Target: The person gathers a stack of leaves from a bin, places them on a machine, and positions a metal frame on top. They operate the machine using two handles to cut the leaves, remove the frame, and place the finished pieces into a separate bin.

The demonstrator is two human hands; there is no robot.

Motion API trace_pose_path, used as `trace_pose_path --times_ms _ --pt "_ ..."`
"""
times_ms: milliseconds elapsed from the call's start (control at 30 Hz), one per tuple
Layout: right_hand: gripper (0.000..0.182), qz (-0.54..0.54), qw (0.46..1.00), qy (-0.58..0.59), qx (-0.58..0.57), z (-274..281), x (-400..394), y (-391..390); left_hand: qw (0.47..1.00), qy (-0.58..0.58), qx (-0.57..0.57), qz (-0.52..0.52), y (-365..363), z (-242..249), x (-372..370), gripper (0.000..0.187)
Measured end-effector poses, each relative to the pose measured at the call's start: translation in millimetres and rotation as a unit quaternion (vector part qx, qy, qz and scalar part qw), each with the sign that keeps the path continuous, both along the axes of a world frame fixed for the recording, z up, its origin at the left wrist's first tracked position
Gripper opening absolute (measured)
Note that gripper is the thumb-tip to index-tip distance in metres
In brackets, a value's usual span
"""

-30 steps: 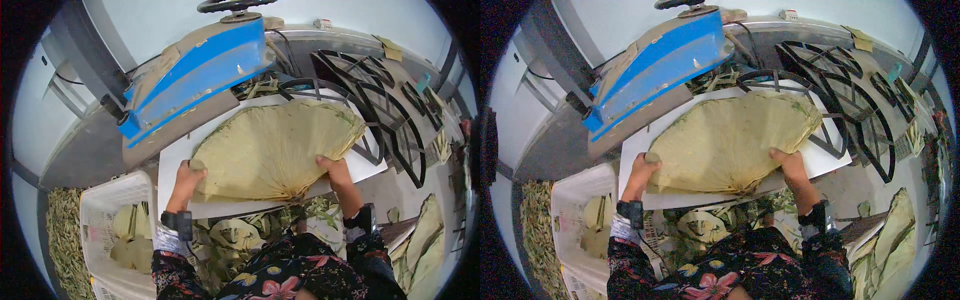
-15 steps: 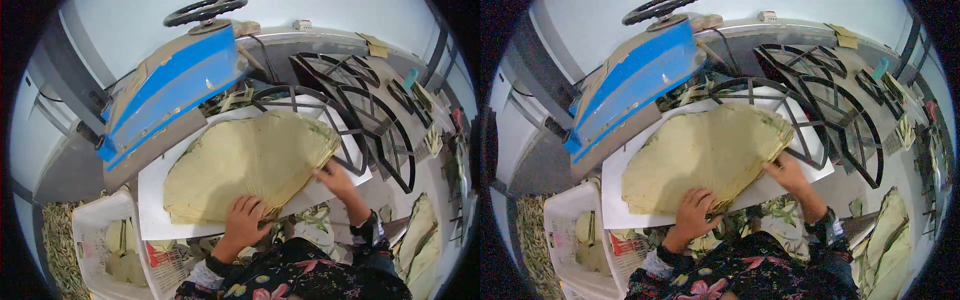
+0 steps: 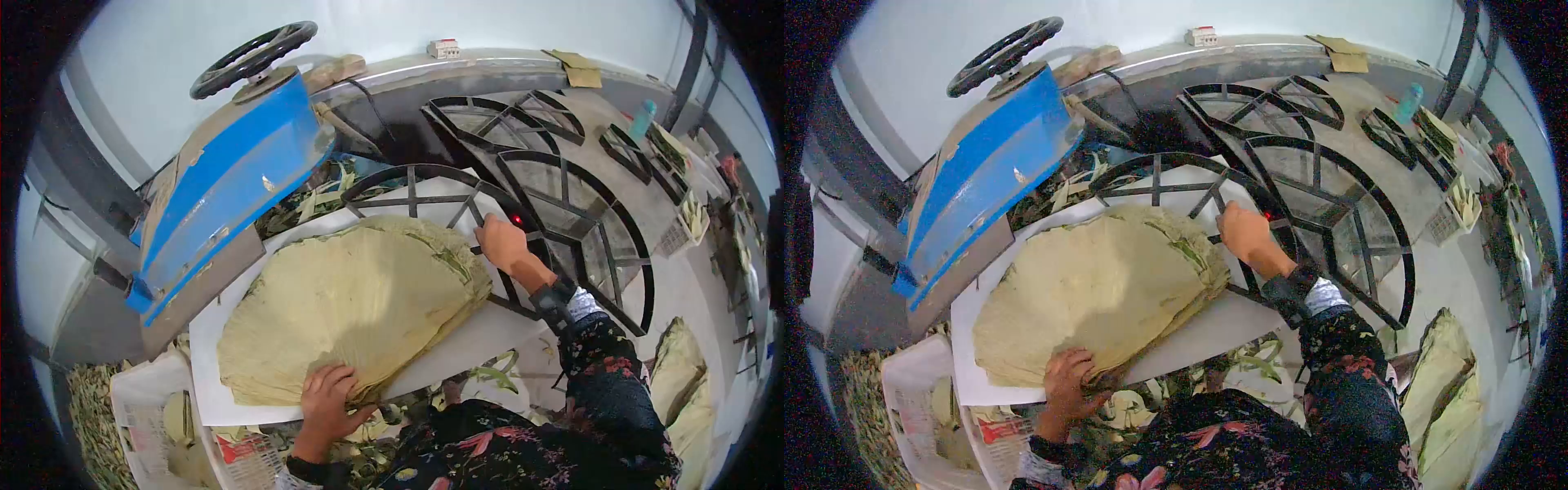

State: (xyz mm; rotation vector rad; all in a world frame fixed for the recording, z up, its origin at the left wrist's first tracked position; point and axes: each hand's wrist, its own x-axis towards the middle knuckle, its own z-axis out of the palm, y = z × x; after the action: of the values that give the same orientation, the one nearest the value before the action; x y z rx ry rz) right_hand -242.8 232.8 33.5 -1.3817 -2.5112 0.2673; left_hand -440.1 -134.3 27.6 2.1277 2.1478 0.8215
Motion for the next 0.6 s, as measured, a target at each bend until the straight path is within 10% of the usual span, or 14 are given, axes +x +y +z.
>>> trace_pose_path --times_ms 433,600 --pt "0.029 0.056 0.966 0.18 0.179 106.0 35.4 -31.3 1.0 0.007 -0.017 0.009 -5.4 4.8 -6.9 0.052" --pt "0.019 0.103 0.944 0.314 -0.007 131.2 22.9 -36.6 1.0 -0.003 0.015 -0.008 -7.3 -4.1 -8.8 0.056"
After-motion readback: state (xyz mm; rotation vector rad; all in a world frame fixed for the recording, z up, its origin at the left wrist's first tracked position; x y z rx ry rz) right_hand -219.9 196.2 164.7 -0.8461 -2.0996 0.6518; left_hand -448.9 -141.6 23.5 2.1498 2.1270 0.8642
